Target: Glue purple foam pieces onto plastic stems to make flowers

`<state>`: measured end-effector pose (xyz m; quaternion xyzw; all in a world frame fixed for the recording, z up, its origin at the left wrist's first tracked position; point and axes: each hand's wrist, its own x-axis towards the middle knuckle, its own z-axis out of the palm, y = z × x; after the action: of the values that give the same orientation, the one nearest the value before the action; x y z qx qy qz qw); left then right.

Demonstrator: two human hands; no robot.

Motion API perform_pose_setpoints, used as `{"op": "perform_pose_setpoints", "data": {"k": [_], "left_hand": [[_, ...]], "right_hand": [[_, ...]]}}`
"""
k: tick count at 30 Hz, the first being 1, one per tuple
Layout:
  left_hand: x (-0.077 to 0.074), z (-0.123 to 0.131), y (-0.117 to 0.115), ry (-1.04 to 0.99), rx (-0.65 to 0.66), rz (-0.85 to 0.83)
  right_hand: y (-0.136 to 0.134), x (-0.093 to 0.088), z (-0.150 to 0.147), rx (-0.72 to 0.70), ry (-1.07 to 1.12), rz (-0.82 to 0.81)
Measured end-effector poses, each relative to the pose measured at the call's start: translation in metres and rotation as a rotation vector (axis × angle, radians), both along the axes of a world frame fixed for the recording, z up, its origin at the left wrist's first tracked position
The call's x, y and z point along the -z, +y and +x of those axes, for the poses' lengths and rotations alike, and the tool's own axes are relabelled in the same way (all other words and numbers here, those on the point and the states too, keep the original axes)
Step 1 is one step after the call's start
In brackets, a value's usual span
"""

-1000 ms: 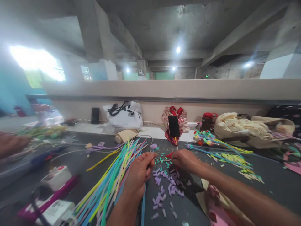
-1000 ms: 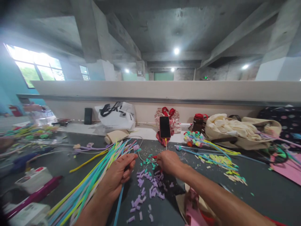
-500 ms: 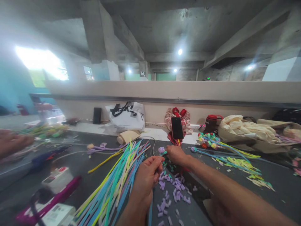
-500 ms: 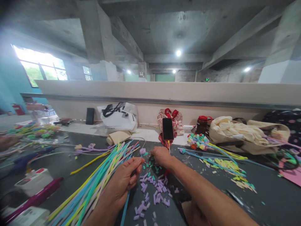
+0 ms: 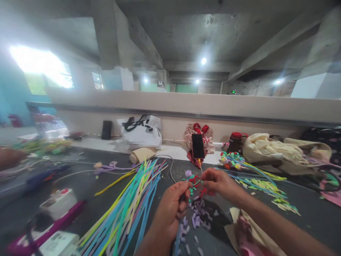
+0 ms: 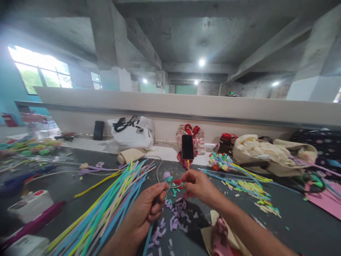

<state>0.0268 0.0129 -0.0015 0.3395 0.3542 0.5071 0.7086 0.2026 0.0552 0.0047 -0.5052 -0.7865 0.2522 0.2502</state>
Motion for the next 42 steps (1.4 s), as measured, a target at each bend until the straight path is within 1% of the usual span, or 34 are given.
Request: {"op": "perform_pose_setpoints", "data": {"k": [3,6,9,11,15,19,21,23,25,28,34,38,42], "left_hand": [[0.004,0.009,-0.003,-0.013,0.068,-0.033],[0.009,0.018,-0.006,0.031,0.127,-0.019],[0.013,0.025,-0.010,0.100,0.143,0.003],[0.014,0.030,-0.013,0.138,0.146,0.014],[0.015,0.037,-0.020,0.139,0.157,-0.002],[0.016,0.040,-0.024,0.090,0.226,-0.043],[0.015,0.041,-0.026,0.071,0.234,-0.054],[0.015,0.042,-0.028,0.067,0.217,-0.067],[0.015,0.043,-0.029,0.079,0.195,-0.080],[0.018,0.044,-0.028,0.099,0.185,-0.084],[0.026,0.045,-0.023,0.087,0.206,-0.072],[0.022,0.045,-0.025,0.075,0.204,-0.045],[0.017,0.045,-0.029,0.091,0.198,-0.008]], "right_hand": [[-0.035,-0.001,0.016,0.007,0.178,-0.037],[-0.062,0.000,0.023,0.068,0.420,-0.115],[-0.079,0.003,0.027,0.135,0.521,-0.185],[-0.085,0.005,0.028,0.150,0.557,-0.198],[-0.088,0.006,0.029,0.138,0.639,-0.174],[-0.088,0.008,0.026,0.168,0.715,-0.268],[-0.089,0.010,0.023,0.177,0.720,-0.289],[-0.088,0.013,0.020,0.185,0.700,-0.253],[-0.087,0.014,0.017,0.203,0.671,-0.179],[-0.087,0.013,0.013,0.210,0.654,-0.103],[-0.087,0.011,0.007,0.230,0.678,-0.093],[-0.086,0.012,0.006,0.214,0.718,-0.109],[-0.087,0.013,0.007,0.229,0.661,-0.144]]}}
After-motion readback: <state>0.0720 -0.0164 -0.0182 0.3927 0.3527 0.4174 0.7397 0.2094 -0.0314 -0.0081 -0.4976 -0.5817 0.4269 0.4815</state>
